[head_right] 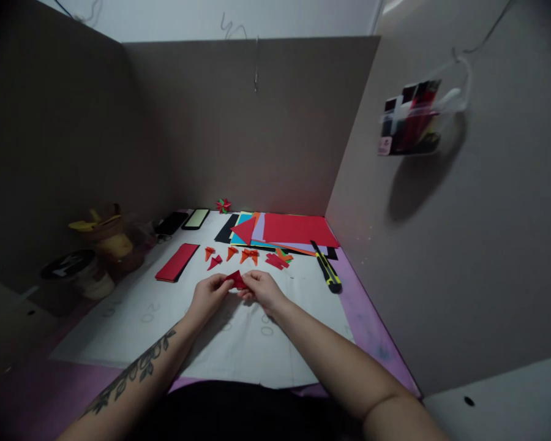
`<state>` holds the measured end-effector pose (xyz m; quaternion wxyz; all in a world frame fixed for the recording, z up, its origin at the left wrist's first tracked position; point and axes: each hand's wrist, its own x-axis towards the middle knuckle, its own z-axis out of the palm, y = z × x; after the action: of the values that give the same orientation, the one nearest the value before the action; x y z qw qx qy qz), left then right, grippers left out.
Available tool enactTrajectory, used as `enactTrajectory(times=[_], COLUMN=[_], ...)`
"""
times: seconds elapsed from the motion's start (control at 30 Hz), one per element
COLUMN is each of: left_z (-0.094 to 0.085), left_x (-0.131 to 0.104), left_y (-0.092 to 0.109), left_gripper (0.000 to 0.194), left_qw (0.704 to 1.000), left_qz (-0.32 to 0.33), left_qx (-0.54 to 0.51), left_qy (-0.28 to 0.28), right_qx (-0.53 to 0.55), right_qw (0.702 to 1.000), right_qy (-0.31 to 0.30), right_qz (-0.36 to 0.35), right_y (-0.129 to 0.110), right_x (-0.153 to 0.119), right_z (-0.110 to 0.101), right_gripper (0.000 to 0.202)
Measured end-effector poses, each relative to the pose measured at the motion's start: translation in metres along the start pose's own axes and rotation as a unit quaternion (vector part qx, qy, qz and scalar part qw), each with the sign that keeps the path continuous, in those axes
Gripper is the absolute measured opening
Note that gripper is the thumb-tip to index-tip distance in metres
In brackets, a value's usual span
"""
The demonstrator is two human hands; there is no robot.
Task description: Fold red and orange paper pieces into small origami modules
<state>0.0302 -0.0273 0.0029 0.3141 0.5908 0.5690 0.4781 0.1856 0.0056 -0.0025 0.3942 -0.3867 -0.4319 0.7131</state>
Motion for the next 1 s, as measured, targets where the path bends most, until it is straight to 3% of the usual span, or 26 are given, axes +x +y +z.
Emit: enactTrajectory(times=[0.2, 0.57, 0.83, 1.0], left_z=[0.0002, 0.0008, 0.0000, -0.0023], left_x=[-0.0002, -0.0028, -0.0005, 0.0001], left_y=[0.0007, 0.0003, -0.0054, -0.0016], left_gripper=[0.014, 0.010, 0.017, 0.013], left_qw=[0.999, 0.996, 0.999, 1.000], left_qz=[0.033, 0.085, 0.037, 0.011], left_qx=[0.025, 0.031, -0.018, -0.017], left_qy=[0.032, -0.012, -0.020, -0.018], right_qx=[0.026, 0.066, 0.017, -0.070], right_qw=[1.000, 0.997, 0.998, 0.989], right_qy=[-0.014, -0.021, 0.024, 0.019], right_qz=[0.008, 0.025, -0.055, -0.130], right_y=[0.0005, -0.0042, -0.0030, -0.0052], right_x=[-0.0012, -0.0051, -0.0015, -0.0036], right_z=[0.0024, 0.0023, 0.0007, -0.0006], right_gripper=[0.018, 0.012, 0.025, 0.018])
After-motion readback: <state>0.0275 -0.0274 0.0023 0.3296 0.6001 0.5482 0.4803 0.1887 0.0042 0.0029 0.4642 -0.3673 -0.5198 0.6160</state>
